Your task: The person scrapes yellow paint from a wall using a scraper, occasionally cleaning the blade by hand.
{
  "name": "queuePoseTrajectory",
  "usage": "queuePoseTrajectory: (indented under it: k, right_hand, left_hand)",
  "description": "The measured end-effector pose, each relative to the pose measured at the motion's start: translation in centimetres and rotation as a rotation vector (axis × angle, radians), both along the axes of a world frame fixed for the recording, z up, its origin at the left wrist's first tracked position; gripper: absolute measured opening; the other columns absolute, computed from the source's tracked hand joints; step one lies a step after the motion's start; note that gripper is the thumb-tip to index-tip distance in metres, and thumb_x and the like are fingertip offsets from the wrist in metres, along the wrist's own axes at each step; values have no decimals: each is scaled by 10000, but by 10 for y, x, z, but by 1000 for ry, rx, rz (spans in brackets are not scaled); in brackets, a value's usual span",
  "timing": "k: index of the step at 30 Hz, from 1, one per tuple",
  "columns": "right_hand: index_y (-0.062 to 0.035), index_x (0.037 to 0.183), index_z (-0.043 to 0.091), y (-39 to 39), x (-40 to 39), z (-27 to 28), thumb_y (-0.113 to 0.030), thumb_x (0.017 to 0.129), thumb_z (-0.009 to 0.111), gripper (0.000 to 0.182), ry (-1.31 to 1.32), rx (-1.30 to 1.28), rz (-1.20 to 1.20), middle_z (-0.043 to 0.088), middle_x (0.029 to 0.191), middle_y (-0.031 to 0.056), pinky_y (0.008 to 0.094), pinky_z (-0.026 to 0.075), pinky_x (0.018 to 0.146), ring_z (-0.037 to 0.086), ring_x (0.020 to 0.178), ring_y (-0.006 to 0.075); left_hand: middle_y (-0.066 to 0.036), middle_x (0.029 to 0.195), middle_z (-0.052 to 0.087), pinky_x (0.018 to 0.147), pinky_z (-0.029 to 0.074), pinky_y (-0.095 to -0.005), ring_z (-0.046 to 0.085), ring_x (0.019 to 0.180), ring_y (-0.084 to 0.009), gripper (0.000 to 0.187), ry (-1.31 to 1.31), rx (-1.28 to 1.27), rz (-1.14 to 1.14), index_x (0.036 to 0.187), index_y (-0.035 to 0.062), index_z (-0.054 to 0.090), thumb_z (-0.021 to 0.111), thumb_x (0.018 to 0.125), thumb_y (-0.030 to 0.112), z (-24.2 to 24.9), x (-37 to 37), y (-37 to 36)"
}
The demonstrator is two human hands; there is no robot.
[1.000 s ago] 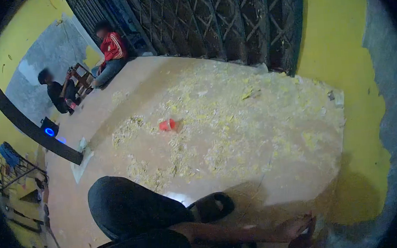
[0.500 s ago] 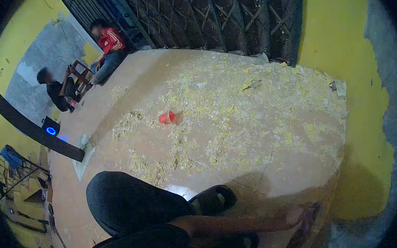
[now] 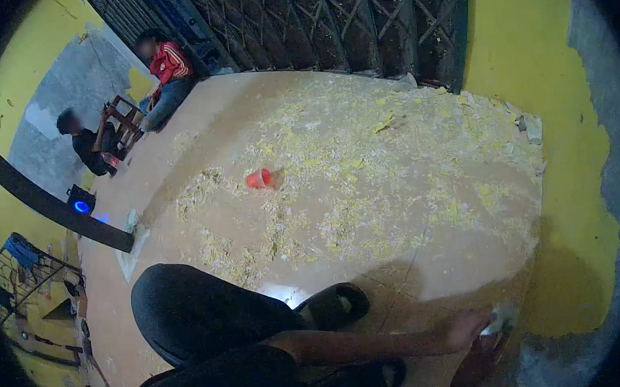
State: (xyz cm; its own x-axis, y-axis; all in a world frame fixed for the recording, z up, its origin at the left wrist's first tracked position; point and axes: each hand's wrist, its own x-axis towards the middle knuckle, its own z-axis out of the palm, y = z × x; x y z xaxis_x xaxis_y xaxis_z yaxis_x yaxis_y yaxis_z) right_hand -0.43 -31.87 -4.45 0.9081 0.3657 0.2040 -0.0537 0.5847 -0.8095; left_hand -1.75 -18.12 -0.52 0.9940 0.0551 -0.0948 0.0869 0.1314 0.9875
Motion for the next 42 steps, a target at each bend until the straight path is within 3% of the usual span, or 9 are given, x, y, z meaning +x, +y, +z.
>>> queuePoseTrajectory:
  k: [4, 19, 25, 27, 31, 33, 35, 38, 42]
  right_hand:
    - [3, 1439, 307, -17, 4, -11, -425, 923, 516, 702, 38, -455, -134, 378, 1447, 147, 438, 317, 1082, 364, 1320, 330]
    - [-4, 1381, 398, -59, 3, -69, -320, 921, 526, 572, -120, -1369, -231, 512, 1298, 167, 402, 410, 993, 504, 1165, 273]
    - [-7, 1358, 434, -57, -2, -95, -278, 921, 530, 524, -191, -1664, -108, 565, 1238, 175, 388, 447, 958, 560, 1103, 251]
    - [-8, 1350, 446, -37, -1, -97, -264, 920, 531, 508, -113, -1642, -1, 583, 1218, 178, 383, 459, 946, 579, 1083, 243]
    - [-20, 1311, 481, -14, -13, -92, -299, 913, 584, 497, 368, -539, 67, 591, 1198, 127, 375, 468, 926, 578, 1083, 260]
    - [-21, 1278, 501, 9, -12, -39, -344, 915, 593, 494, 348, -527, 109, 594, 1171, 106, 368, 466, 930, 573, 1089, 255]
    - [-26, 1244, 516, 12, -7, -28, -424, 921, 573, 515, 207, -752, 155, 590, 1146, 114, 390, 457, 948, 566, 1095, 242]
    - [-24, 1254, 515, 14, -8, -44, -477, 930, 520, 557, 200, -583, 161, 587, 1189, 133, 411, 394, 1012, 545, 1126, 260]
    - [-43, 1239, 525, 12, -10, -22, -454, 955, 494, 501, 85, -636, 138, 593, 1149, 112, 396, 372, 1013, 529, 1129, 244]
  left_hand:
    - [-87, 852, 557, 742, 459, -362, 554, 788, -187, 254, -20, -3, -37, 990, 35, 503, 396, 1009, 264, -3, -5, -10]
    - [-77, 859, 556, 754, 459, -353, 554, 797, -184, 229, -39, -15, -85, 994, 46, 499, 398, 1008, 251, -4, -7, -24]
    - [-74, 862, 555, 759, 459, -349, 554, 800, -182, 219, -52, 29, -77, 996, 51, 498, 398, 1008, 246, -8, -11, -17]
    - [-72, 863, 555, 760, 459, -347, 554, 802, -182, 216, -4, 163, 143, 996, 52, 497, 399, 1008, 244, -7, -7, 19]
    - [-70, 864, 554, 763, 459, -345, 554, 804, -181, 210, -142, 417, 1168, 998, 55, 496, 399, 1008, 241, 3, 13, 185]
    - [-69, 865, 554, 765, 459, -344, 554, 805, -180, 207, -302, 372, 1346, 998, 57, 496, 399, 1007, 239, 27, 4, 257]
    - [-67, 866, 554, 767, 459, -342, 554, 806, -180, 203, -426, 202, 1297, 999, 58, 495, 400, 1007, 237, 40, 6, 270]
    - [-103, 1087, 510, 924, 482, -385, 582, 937, -190, 246, -253, -260, 1006, 1190, 25, 465, 457, 998, 179, 40, 22, 198]
    - [-62, 960, 629, 826, 500, -327, 597, 864, -158, 240, 248, -138, 372, 1125, 43, 590, 597, 940, 196, -36, 8, 82]
